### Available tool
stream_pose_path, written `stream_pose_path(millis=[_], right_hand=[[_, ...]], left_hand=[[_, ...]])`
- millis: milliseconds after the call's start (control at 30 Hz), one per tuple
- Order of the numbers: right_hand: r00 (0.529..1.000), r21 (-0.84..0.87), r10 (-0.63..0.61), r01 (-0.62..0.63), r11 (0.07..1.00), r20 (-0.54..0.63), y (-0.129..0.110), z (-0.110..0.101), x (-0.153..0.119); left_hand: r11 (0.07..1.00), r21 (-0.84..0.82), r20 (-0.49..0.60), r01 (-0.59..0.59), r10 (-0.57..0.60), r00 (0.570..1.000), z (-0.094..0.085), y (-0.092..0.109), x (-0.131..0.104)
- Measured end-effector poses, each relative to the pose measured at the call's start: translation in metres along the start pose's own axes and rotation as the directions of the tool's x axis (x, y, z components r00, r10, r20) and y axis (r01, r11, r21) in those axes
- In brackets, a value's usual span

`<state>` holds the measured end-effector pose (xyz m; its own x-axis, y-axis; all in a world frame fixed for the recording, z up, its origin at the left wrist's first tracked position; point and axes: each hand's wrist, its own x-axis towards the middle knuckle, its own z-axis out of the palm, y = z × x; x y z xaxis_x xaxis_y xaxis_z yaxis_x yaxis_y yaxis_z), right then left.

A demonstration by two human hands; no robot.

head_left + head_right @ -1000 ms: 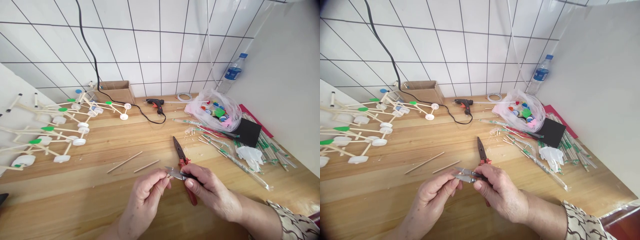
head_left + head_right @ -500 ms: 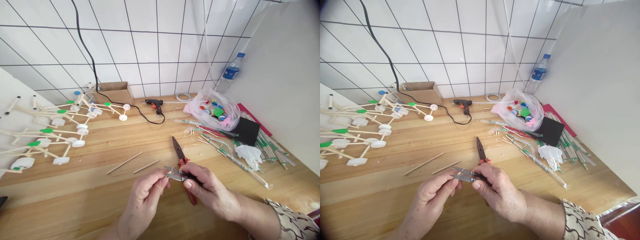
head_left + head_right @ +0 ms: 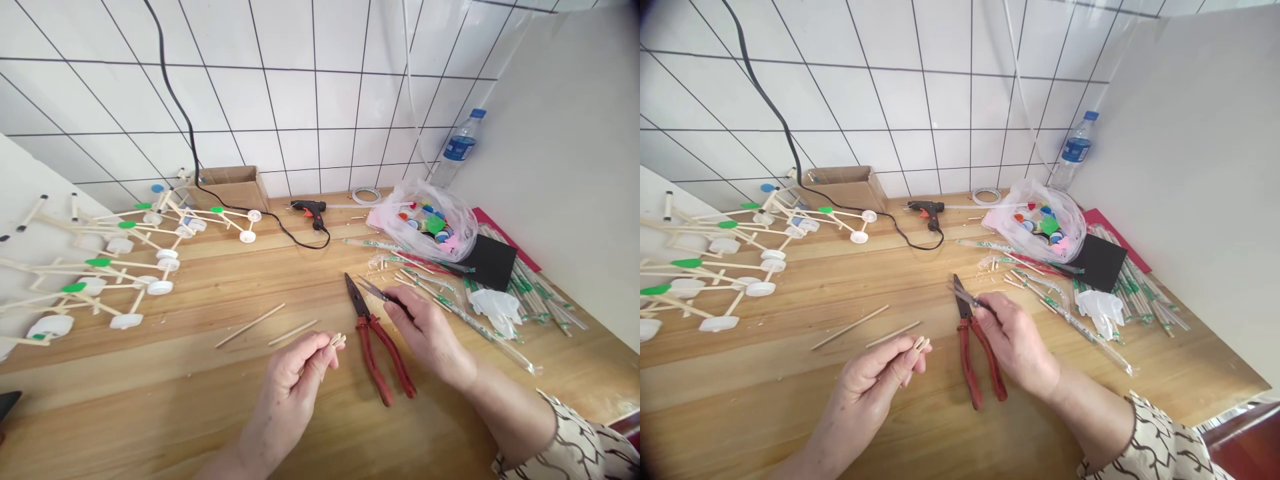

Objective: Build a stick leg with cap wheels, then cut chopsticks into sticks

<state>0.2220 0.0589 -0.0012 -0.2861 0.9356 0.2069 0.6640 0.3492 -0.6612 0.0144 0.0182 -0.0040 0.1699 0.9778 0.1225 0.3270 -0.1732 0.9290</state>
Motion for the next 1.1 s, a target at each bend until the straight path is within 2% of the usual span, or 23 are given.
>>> stream_pose_path(millis=[67,167,267,333,400,500,567,633,733,867,967,1033,1100], right_hand=[[0.997,-0.256,-0.032,0.015,0.967,-0.063,0.012,0.001,0.005],[0.997,-0.548,-0.048,0.007,0.836,-0.062,0.024,0.005,0.007],[1.000,-0.688,0.003,-0.012,0.726,-0.014,0.026,0.007,0.008],[1.000,-0.717,0.023,-0.028,0.697,-0.017,0.022,0.006,0.009],[0.999,-0.647,-0.028,0.001,0.763,-0.030,0.015,0.004,0.008],[0.986,-0.300,-0.161,0.166,0.939,0.042,-0.001,0.001,0.001],[0.965,-0.047,-0.224,0.232,0.972,0.137,-0.012,0.002,-0.005],[0.948,0.060,-0.265,0.259,0.964,0.174,-0.020,0.004,-0.011],[0.928,0.031,-0.311,0.311,0.950,0.204,-0.025,0.009,-0.015],[0.902,-0.101,-0.345,0.380,0.919,0.260,-0.024,0.018,-0.018],[0.884,-0.190,-0.377,0.435,0.880,0.277,-0.022,0.024,-0.020],[0.871,-0.206,-0.412,0.470,0.858,0.269,-0.020,0.028,-0.021],[0.867,-0.178,-0.436,0.481,0.858,0.243,-0.019,0.029,-0.020]], left_hand=[[0.998,0.041,-0.004,-0.043,0.043,0.999,0.001,-0.001,0.001],[0.982,0.100,-0.037,-0.163,0.167,0.985,0.002,-0.007,0.002],[0.930,0.186,-0.062,-0.318,0.334,0.941,0.004,-0.014,0.002],[0.889,0.259,-0.040,-0.378,0.400,0.915,0.006,-0.017,0.001],[0.847,0.345,0.012,-0.404,0.426,0.905,0.007,-0.018,-0.001],[0.759,0.487,0.101,-0.432,0.443,0.891,0.007,-0.017,-0.004],[0.682,0.564,0.155,-0.465,0.466,0.871,0.007,-0.015,-0.005],[0.607,0.610,0.206,-0.510,0.500,0.841,0.007,-0.014,-0.007],[0.521,0.651,0.290,-0.553,0.502,0.815,0.008,-0.011,-0.009],[0.378,0.710,0.428,-0.594,0.438,0.791,0.009,-0.007,-0.011],[0.280,0.713,0.533,-0.643,0.378,0.757,0.009,-0.006,-0.011],[0.244,0.704,0.577,-0.667,0.350,0.738,0.009,-0.006,-0.010],[0.254,0.710,0.551,-0.657,0.380,0.743,0.008,-0.007,-0.009]])
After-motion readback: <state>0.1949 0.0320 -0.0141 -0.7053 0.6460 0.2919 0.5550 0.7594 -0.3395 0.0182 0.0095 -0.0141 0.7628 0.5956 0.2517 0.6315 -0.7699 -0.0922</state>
